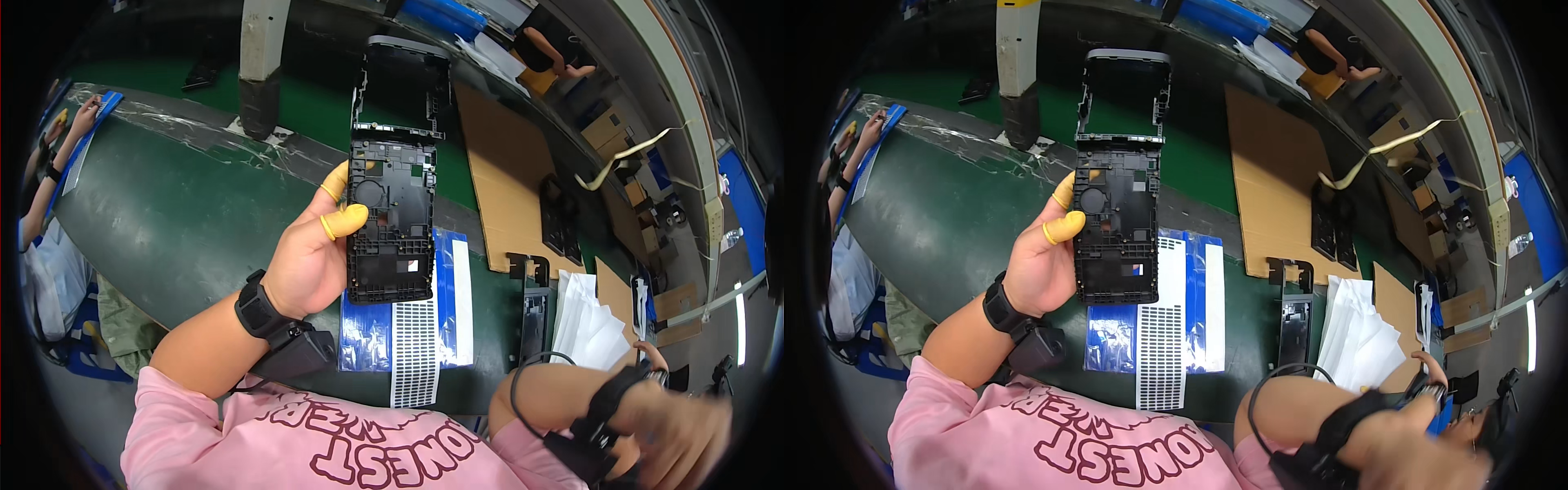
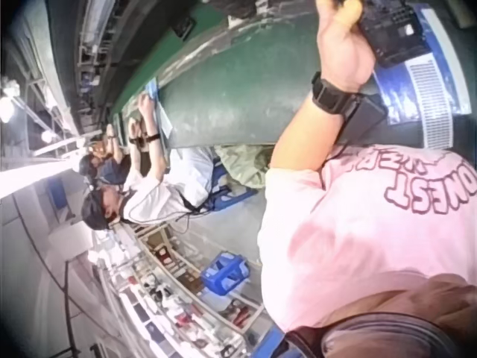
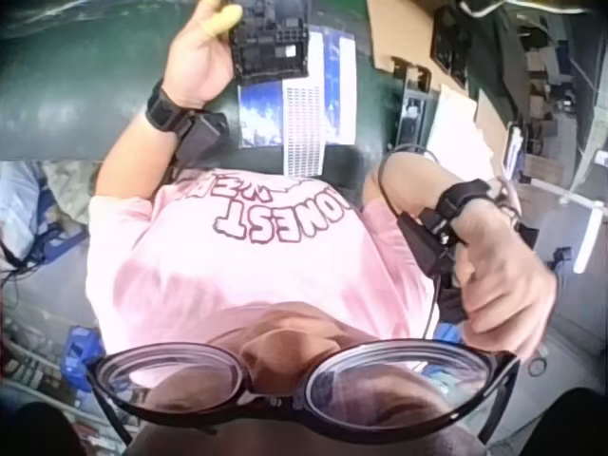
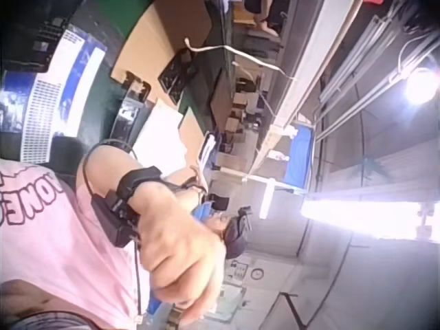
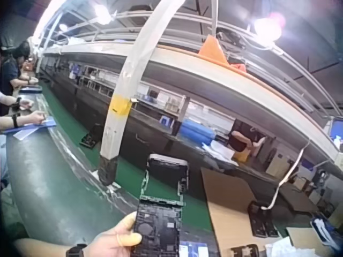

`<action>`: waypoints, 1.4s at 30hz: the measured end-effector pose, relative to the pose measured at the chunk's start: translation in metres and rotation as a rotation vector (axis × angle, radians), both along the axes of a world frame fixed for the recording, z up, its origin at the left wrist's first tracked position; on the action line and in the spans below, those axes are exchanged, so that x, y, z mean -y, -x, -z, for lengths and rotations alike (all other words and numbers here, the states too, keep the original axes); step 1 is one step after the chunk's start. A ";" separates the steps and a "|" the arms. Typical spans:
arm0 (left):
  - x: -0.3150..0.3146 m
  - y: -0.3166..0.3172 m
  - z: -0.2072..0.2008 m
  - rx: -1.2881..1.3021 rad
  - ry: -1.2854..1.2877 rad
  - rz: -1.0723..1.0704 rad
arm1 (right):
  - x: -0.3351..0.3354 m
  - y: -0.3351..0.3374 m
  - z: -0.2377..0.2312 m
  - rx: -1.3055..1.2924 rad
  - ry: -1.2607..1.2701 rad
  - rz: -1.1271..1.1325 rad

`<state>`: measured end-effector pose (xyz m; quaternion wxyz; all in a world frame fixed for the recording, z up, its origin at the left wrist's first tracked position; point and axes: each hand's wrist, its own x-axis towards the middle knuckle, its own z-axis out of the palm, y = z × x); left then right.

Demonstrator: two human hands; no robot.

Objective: The worker uses tweezers and a stylus-like tool to install and adjust small parts inside a black plastic housing on an assembly line.

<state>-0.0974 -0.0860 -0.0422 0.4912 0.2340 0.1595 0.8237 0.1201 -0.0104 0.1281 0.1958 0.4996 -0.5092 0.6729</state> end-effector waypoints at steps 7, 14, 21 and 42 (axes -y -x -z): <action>-0.005 -0.002 0.005 -0.016 0.053 -0.020 | 0.010 -0.012 0.029 -0.047 -0.479 0.314; -0.010 0.005 -0.002 -0.076 0.083 -0.200 | -0.026 -0.033 0.071 0.368 -0.875 1.065; -0.008 0.014 0.005 -0.080 0.181 -0.308 | -0.089 0.054 0.170 1.152 0.023 1.224; -0.010 0.013 0.010 -0.080 0.220 -0.303 | -0.084 0.073 0.210 0.789 0.136 1.485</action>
